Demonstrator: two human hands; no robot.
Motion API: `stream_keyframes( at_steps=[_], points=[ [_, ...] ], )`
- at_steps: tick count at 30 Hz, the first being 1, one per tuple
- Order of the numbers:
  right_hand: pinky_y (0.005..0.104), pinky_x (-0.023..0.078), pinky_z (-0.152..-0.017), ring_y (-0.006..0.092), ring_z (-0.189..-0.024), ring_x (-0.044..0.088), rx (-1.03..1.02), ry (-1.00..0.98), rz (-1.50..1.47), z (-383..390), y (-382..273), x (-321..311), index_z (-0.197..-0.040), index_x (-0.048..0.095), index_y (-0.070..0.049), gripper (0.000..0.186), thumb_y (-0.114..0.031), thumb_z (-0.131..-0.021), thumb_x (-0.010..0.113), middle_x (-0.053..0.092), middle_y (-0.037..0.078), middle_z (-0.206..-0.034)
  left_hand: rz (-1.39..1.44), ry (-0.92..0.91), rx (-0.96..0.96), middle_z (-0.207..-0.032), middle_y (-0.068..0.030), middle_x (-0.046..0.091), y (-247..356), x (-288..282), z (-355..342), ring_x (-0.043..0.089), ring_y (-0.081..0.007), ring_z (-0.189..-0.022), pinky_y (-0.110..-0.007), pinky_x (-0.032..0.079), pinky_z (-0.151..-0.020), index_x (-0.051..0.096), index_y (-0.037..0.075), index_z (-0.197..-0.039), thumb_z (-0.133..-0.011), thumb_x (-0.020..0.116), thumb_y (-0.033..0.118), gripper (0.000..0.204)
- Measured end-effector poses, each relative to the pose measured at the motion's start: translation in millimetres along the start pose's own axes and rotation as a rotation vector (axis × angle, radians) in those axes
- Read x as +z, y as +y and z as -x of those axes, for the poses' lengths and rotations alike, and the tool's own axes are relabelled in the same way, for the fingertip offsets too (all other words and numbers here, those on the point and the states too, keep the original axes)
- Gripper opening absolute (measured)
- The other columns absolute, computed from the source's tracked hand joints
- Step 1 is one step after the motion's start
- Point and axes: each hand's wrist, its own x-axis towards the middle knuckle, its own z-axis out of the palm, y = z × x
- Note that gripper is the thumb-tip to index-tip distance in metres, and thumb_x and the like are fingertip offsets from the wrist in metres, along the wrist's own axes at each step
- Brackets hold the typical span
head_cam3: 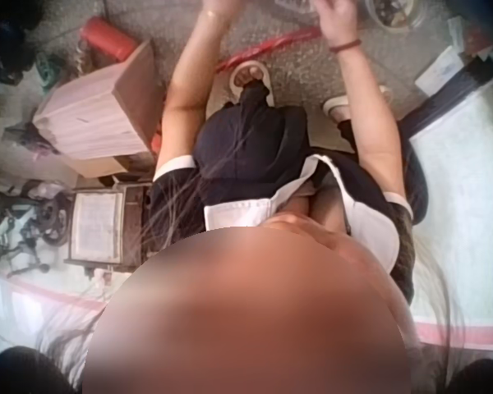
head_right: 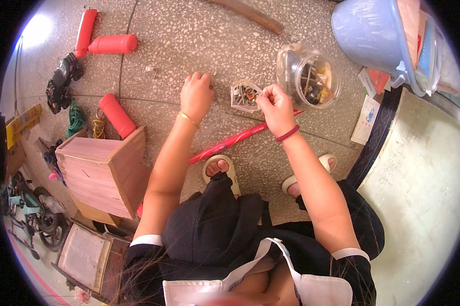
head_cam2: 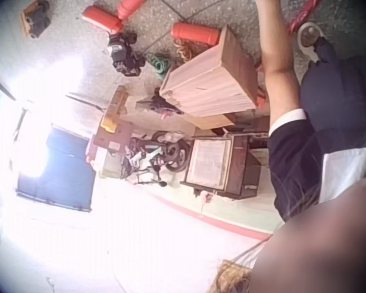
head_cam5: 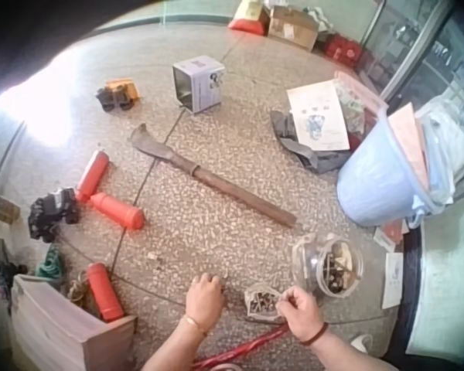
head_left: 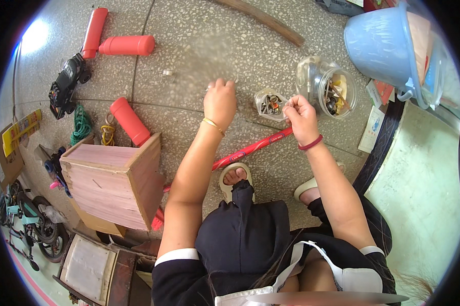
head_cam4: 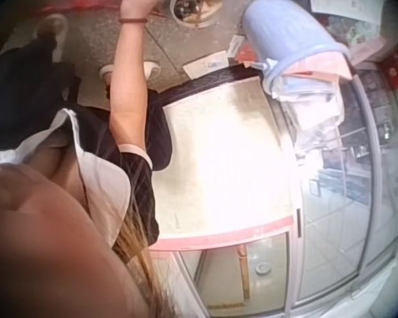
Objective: The person sits on the floor sorting small metal parts from a plastic bag into a jar. They then move to a wooden cabinet, pick up a hammer, and hammer a nail into the underside of the cabinet's side panel.
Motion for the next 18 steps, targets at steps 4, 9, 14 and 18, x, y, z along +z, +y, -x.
stream_keyframes(
  at_steps=[4, 9, 14, 18],
  points=[
    [0.0187, 0.034, -0.051, 0.0026, -0.056, 0.042, 0.0, -0.006, -0.005, -1, -1, 1, -0.077, 0.047, -0.006, 0.009, -0.005, -0.081, 0.056, 0.049, -0.004, -0.066, 0.148, 0.05, -0.011, -0.077, -0.0116, 0.055, -4, -6, 6, 0.055, -0.0312, -0.079, -0.039, 0.047, -0.069, 0.057, 0.004, -0.072, -0.066, 0.06, 0.003, 0.007],
    [0.0184, 0.034, -0.051, 0.0022, -0.057, 0.042, 0.007, 0.003, 0.035, -3, 2, -5, -0.077, 0.048, -0.006, 0.009, -0.005, -0.081, 0.056, 0.049, -0.004, -0.067, 0.443, 0.17, 0.166, -0.072, -0.009, 0.053, 58, -61, 22, 0.056, -0.0276, -0.068, -0.037, 0.046, -0.059, 0.057, 0.004, -0.071, -0.062, 0.063, 0.0, 0.012],
    [0.0184, 0.034, -0.05, 0.0015, -0.058, 0.041, 0.0, 0.003, -0.001, -2, -5, 4, -0.078, 0.048, -0.006, 0.009, -0.005, -0.082, 0.056, 0.048, -0.005, -0.067, 0.451, 0.266, 0.385, -0.075, -0.0087, 0.053, 97, -57, 21, 0.053, -0.0285, -0.071, -0.037, 0.047, -0.066, 0.056, 0.005, -0.072, -0.063, 0.062, 0.0, 0.012],
    [0.0182, 0.034, -0.05, 0.0015, -0.058, 0.042, 0.004, 0.013, 0.034, -2, -5, 1, -0.078, 0.048, -0.006, 0.01, -0.004, -0.082, 0.056, 0.049, -0.005, -0.066, 0.551, 0.341, 0.236, -0.076, -0.0088, 0.056, 78, -46, 13, 0.054, -0.0277, -0.075, -0.035, 0.046, -0.068, 0.058, 0.005, -0.076, -0.068, 0.062, 0.002, 0.01]
  ],
)
